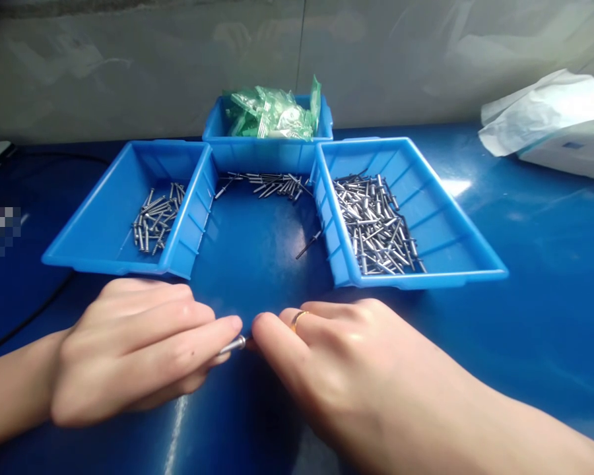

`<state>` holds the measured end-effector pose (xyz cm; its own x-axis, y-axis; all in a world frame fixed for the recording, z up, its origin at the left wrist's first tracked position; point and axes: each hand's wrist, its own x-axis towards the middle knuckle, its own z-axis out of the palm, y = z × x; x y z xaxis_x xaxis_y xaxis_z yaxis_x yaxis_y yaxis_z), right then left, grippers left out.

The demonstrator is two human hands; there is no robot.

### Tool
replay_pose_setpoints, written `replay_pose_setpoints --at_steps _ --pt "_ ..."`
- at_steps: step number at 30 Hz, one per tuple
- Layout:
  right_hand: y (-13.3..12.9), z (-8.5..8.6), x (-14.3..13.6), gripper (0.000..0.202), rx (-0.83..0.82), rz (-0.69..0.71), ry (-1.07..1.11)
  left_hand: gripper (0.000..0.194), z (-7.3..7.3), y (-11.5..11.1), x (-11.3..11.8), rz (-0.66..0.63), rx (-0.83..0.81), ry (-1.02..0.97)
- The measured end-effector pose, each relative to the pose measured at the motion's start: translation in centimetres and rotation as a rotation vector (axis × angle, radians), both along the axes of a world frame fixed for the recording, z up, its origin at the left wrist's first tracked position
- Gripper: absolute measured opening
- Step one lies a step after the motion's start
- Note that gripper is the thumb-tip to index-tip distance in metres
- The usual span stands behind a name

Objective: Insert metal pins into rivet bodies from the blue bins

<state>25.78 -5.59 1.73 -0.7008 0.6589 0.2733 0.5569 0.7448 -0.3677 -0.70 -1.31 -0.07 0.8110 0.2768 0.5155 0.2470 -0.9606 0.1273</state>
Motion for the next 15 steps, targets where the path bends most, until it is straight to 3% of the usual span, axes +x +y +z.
replay_pose_setpoints --at_steps 2,6,10,15 --pt "-0.4 -0.4 0.1 0.038 -0.035 -0.023 0.026 0.011 0.3 -0.1 0.1 0.027 0.019 -0.082" --pt "-1.1 -1.2 0.7 0.033 -0.061 -0.047 0.038 0.01 0.7 -0.1 -0.1 -0.005 0.011 -0.015" --pt "-0.9 -0.8 0.8 0.034 -0.001 -0.04 0.017 0.016 1.1 0.1 -0.1 0.019 0.01 0.002" --pt "-1.2 -0.6 1.2 0.037 -0.004 -0.067 -0.006 0.034 0.3 0.1 0.2 0.062 0.025 -0.002"
